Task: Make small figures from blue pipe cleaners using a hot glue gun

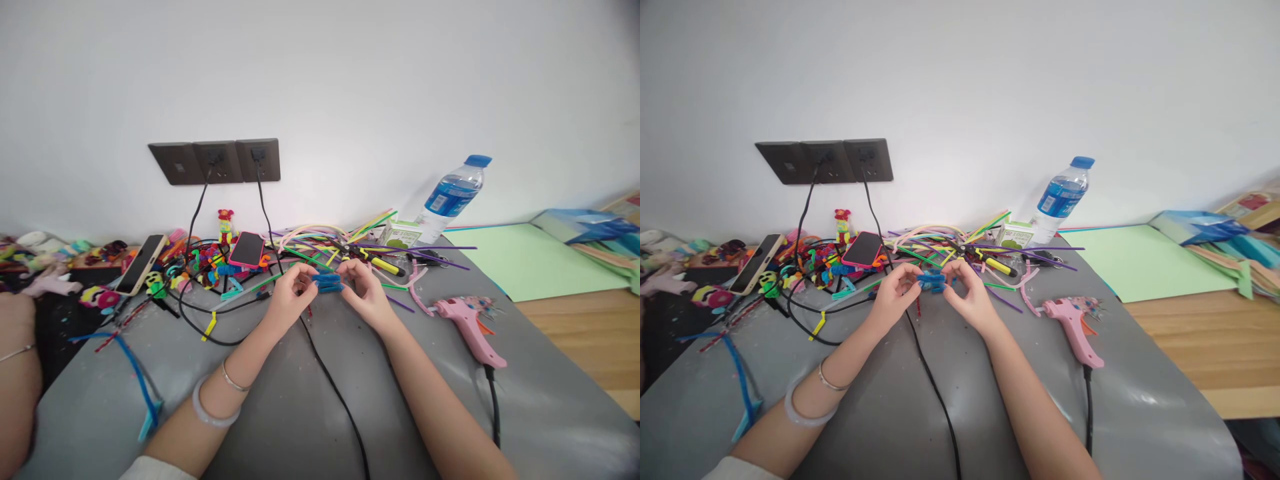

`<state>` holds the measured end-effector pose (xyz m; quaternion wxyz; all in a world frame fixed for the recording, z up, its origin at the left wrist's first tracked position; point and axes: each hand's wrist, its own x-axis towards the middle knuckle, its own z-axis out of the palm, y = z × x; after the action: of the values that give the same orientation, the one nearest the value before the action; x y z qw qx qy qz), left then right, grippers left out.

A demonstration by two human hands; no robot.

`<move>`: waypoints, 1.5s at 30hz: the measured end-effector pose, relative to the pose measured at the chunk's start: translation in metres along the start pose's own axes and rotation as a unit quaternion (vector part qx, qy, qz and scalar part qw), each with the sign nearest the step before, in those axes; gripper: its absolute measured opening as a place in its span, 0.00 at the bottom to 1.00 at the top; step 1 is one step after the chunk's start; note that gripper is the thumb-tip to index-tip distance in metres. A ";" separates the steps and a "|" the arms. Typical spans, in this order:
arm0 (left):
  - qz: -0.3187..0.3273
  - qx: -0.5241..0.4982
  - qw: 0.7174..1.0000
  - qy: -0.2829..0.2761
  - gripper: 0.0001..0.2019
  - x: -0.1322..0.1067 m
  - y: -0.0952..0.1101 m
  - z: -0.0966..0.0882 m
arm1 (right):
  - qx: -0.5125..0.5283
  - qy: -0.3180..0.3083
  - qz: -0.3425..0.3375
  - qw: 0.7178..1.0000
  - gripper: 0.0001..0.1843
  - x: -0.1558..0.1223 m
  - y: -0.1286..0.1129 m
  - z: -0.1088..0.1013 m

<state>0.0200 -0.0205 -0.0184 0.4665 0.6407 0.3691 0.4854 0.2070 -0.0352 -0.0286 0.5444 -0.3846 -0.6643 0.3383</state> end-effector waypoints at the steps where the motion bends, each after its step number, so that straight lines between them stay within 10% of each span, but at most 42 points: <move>1: 0.002 0.000 1.000 0.001 0.06 0.000 0.000 0.000 | -0.002 -0.005 0.000 1.000 0.10 0.000 0.000 0.000; 45: 0.005 0.021 0.999 -0.041 0.06 -0.003 0.004 0.001 | -0.013 0.031 -0.007 0.999 0.08 0.000 0.003 0.002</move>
<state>0.0205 -0.0248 -0.0150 0.4648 0.6716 0.3567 0.4536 0.2058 -0.0340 -0.0311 0.5622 -0.3969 -0.6543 0.3137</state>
